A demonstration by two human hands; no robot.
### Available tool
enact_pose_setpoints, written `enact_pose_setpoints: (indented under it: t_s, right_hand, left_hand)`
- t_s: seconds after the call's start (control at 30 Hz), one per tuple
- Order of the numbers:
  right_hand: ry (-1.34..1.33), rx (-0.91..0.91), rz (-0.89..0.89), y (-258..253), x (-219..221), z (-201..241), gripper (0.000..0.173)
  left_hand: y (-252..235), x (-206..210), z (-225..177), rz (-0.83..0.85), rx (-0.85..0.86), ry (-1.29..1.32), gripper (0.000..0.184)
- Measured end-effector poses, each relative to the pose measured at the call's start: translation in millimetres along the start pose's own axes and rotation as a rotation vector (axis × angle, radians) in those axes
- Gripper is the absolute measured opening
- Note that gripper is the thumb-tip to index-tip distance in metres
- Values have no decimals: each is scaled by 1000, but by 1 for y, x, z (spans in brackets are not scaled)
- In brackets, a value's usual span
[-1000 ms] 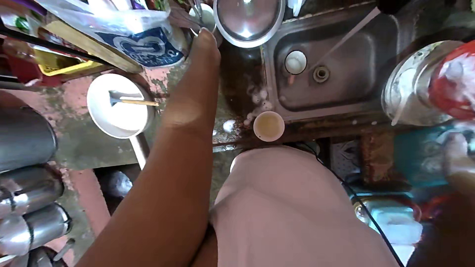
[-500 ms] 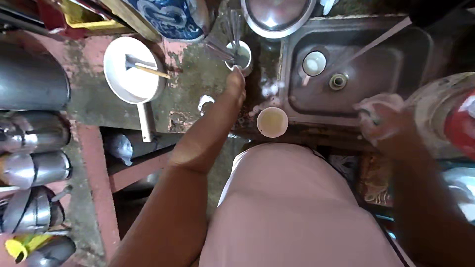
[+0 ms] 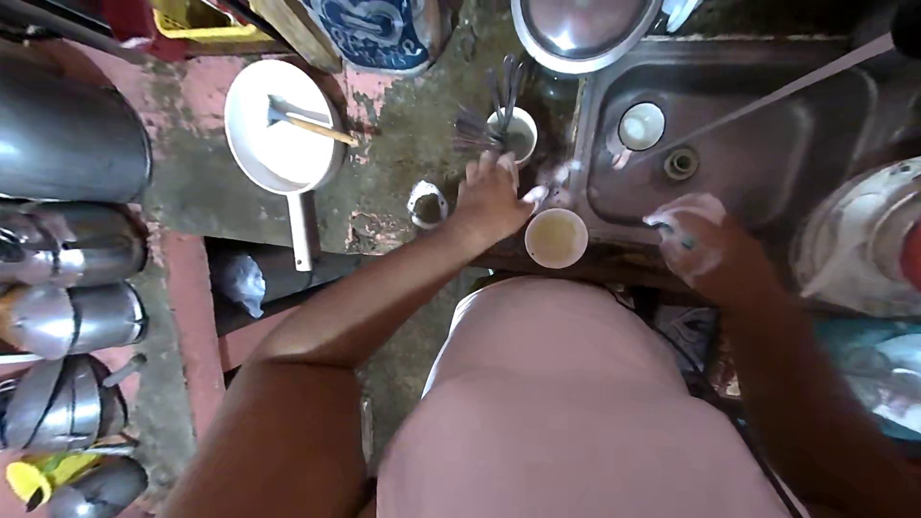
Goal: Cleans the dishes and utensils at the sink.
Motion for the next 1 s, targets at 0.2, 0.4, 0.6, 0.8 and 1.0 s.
enact_pose_setpoints:
  t_s: [0.2, 0.4, 0.6, 0.8, 1.0]
  right_hand:
    - [27, 103, -53, 18, 20, 36, 27]
    - [61, 246, -117, 47, 38, 69, 27]
    - [22, 323, -211, 82, 61, 80, 28]
    - [7, 344, -189, 88, 61, 72, 29]
    - [-36, 234, -110, 72, 35, 34, 28]
  left_hand:
    - [-62, -42, 0, 94, 120, -752, 76]
    - [-103, -45, 7, 378, 147, -751, 62]
    - [-132, -52, 19, 510, 134, -592, 60]
    - [-128, -51, 32, 676, -167, -201, 21]
    - [-105, -70, 16, 524, -78, -416, 48]
Point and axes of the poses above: each hand's wrist, its own y-axis away from the middle knuckle, its own x-axis out of the palm, z = x × y, the point moved 1 cm from there along -y, towards the middle knuckle, and after that the axes turned 7 degrees about -z, right-handed, at the moved point
